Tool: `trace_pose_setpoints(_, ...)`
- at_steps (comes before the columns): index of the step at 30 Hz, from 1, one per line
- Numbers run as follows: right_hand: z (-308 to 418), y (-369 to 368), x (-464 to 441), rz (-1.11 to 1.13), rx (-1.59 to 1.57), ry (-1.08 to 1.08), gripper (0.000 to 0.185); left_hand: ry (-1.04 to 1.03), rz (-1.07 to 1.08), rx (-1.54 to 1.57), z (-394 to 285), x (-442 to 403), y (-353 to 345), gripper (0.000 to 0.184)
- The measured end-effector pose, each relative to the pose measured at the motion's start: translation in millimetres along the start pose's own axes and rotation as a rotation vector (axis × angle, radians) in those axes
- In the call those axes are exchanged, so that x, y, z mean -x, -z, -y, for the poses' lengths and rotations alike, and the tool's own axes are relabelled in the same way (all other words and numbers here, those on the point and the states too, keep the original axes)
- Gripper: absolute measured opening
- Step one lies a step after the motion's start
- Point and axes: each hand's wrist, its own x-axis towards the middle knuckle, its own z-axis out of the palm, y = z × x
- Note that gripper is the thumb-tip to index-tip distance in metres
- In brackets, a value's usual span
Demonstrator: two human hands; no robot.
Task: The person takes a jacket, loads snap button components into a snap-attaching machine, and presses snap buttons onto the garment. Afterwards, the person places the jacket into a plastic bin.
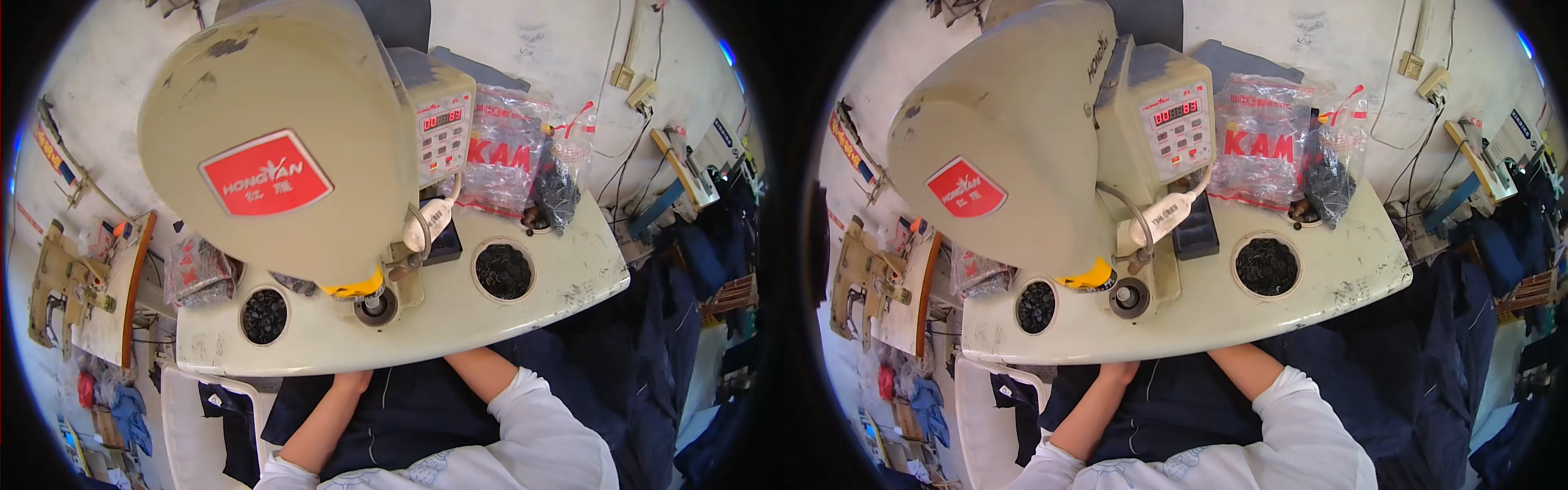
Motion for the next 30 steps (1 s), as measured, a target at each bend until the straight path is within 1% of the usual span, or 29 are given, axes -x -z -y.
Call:
trace_pose_setpoints(3,-4.0,11.0,-2.5,0.017,0.025,0.040,0.043,-0.349,0.094,-1.337,22.9,-0.6,47.9,0.041)
trace_pose_setpoints(4,-5.0,19.4,-3.8,0.027,0.035,0.075,0.043,-0.381,0.202,-1.552,-2.7,22.1,25.8,0.045)
trace_pose_setpoints(5,-4.4,31.0,-5.5,0.040,0.043,0.116,0.043,-0.456,0.098,-1.619,-4.3,34.9,20.4,0.047)
trace_pose_setpoints(6,-1.1,48.0,-5.3,0.068,0.049,0.164,0.043,-0.549,0.039,-1.804,-9.6,43.2,23.8,0.049)
trace_pose_setpoints(7,3.9,67.4,-2.5,0.145,0.090,0.208,0.044,-0.649,-0.058,-2.042,-18.9,49.2,32.6,0.055)
trace_pose_setpoints(8,11.1,82.6,5.6,0.267,0.170,0.236,0.044,-0.618,-0.194,-2.164,-28.7,54.9,44.8,0.062)
trace_pose_setpoints(9,23.9,99.0,17.8,0.473,0.325,0.209,0.054,-0.480,-0.325,-2.206,-46.3,61.9,49.8,0.072)
trace_pose_setpoints(10,22.0,113.3,39.3,0.319,0.500,0.221,0.059,-0.511,-0.404,-2.217,-55.2,62.1,78.1,0.084)
trace_pose_setpoints(11,15.4,129.0,69.8,0.168,0.670,0.225,0.064,-0.262,-0.423,-2.084,-69.4,69.2,87.0,0.086)
trace_pose_setpoints(12,10.8,144.0,89.5,0.163,0.726,0.115,0.072,-0.028,-0.430,-1.933,-81.1,75.8,94.2,0.089)
trace_pose_setpoints(13,3.6,158.5,103.4,0.158,0.602,-0.030,0.074,0.002,-0.357,-1.787,-87.9,79.0,109.8,0.091)
trace_pose_setpoints(14,-17.7,165.1,121.2,0.100,0.562,-0.117,0.076,0.028,-0.285,-1.636,-86.6,83.5,124.0,0.094)
trace_pose_setpoints(15,-28.5,166.8,133.1,0.136,0.419,-0.197,0.075,-0.109,-0.329,-1.616,-80.3,87.7,130.8,0.078)
trace_pose_setpoints(16,-35.5,167.2,144.5,0.165,0.277,-0.277,0.074,-0.145,-0.343,-1.559,-78.8,94.6,131.0,0.068)
trace_pose_setpoints(18,-43.8,161.1,163.7,0.172,0.195,-0.284,0.068,-0.234,-0.354,-1.447,-83.2,103.1,127.1,0.047)
trace_pose_setpoints(19,-44.2,165.9,167.7,0.205,0.240,-0.290,0.058,-0.294,-0.302,-1.304,-86.4,110.5,133.8,0.034)
trace_pose_setpoints(20,-20.9,177.9,160.6,0.262,0.108,-0.266,0.056,-0.350,-0.242,-1.158,-89.6,119.2,144.3,0.020)
trace_pose_setpoints(21,23.1,192.0,147.4,0.308,-0.021,-0.244,0.053,-0.255,-0.371,-1.110,-112.1,139.0,129.0,0.012)
trace_pose_setpoints(22,56.9,200.2,139.5,0.345,-0.150,-0.232,0.050,-0.343,-0.346,-1.032,-132.3,153.3,126.8,0.011)
trace_pose_setpoints(23,74.4,202.2,134.9,0.344,-0.055,-0.196,0.046,-0.449,-0.358,-1.052,-152.2,168.6,108.7,0.010)
trace_pose_setpoints(24,86.7,200.4,130.4,0.350,0.038,-0.159,0.042,-0.590,-0.445,-1.062,-161.2,175.1,116.0,0.009)
trace_pose_setpoints(26,91.5,179.6,123.6,0.308,0.099,-0.257,0.044,-0.608,-0.505,-1.012,-189.9,181.9,137.1,0.008)
trace_pose_setpoints(28,71.4,155.1,122.2,0.199,0.348,-0.115,0.050,-0.532,-0.532,-1.062,-186.5,171.4,155.2,0.007)
trace_pose_setpoints(29,48.9,144.6,122.7,0.131,0.495,0.099,0.057,-0.496,-0.552,-1.083,-179.4,164.2,167.2,0.006)
trace_pose_setpoints(30,58.9,144.3,124.6,0.205,0.715,0.025,0.058,-0.478,-0.497,-1.453,-160.7,149.7,192.2,0.011)
